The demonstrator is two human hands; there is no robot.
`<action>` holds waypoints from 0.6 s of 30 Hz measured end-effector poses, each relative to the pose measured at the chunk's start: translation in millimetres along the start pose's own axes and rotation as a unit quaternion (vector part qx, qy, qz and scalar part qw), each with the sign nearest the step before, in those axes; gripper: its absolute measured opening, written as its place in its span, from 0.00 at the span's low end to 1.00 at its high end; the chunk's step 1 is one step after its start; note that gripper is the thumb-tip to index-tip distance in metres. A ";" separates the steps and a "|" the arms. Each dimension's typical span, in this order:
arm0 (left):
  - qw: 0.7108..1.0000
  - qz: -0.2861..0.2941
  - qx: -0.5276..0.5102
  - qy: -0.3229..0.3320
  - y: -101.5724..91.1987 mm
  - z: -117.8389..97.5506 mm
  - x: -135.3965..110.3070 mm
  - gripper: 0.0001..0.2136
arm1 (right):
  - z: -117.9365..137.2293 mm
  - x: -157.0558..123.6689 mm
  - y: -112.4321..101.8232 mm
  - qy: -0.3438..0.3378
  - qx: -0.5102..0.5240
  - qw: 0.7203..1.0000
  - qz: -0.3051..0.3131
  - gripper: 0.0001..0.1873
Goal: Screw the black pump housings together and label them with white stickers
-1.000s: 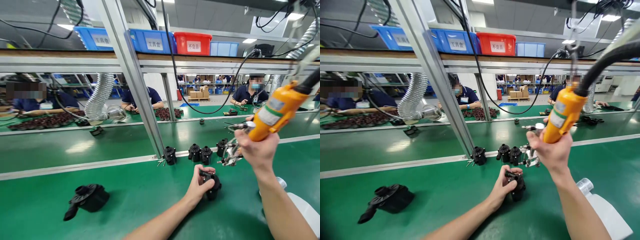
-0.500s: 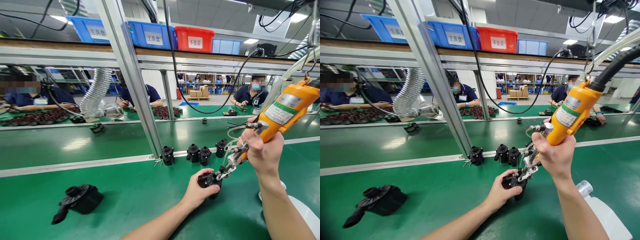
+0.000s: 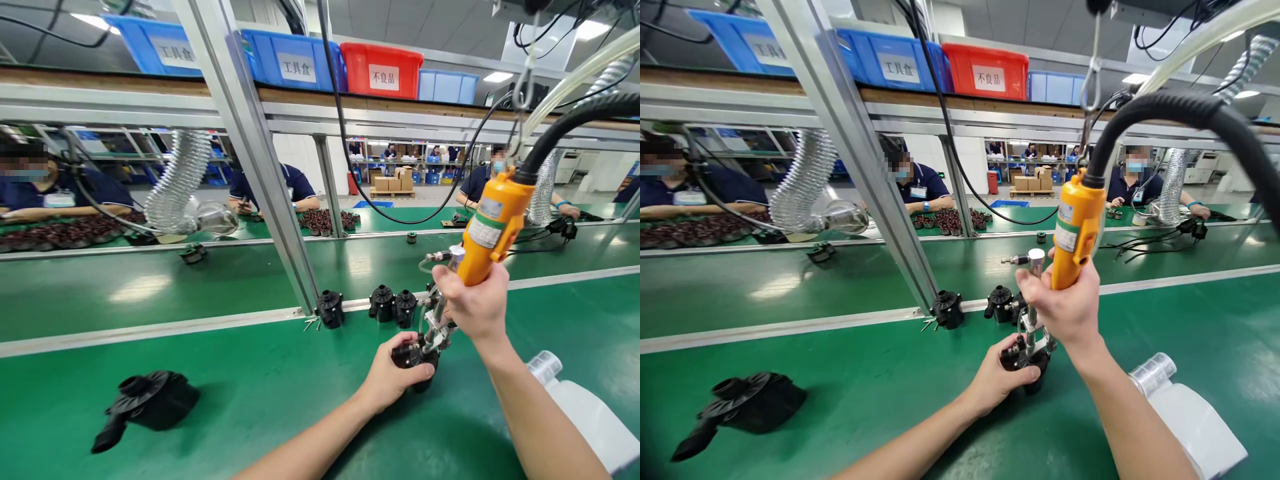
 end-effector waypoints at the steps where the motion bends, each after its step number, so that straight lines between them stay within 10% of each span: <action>1: 1.000 0.000 0.001 -0.001 -0.2 0.1 -0.1 0.27 | -2.4 -0.9 2.9 0.007 -0.005 1.000 0.008 0.19; 10: 1.000 0.016 0.018 0.014 -6.6 2.9 1.3 0.29 | -18.4 -4.0 9.1 0.047 0.021 0.999 0.012 0.22; 18: 0.982 -0.108 0.115 0.102 -31.4 22.4 0.8 0.30 | -29.2 11.2 -23.0 0.075 0.053 0.996 -0.015 0.32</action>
Point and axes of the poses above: each hand's wrist, its own x-axis towards the middle knuckle, its own y-axis out of the palm, z = x × y, the point moved 6 cm from there along x, towards the middle knuckle, and after that the axes turned 12 degrees about -x, right-handed, at the moved point
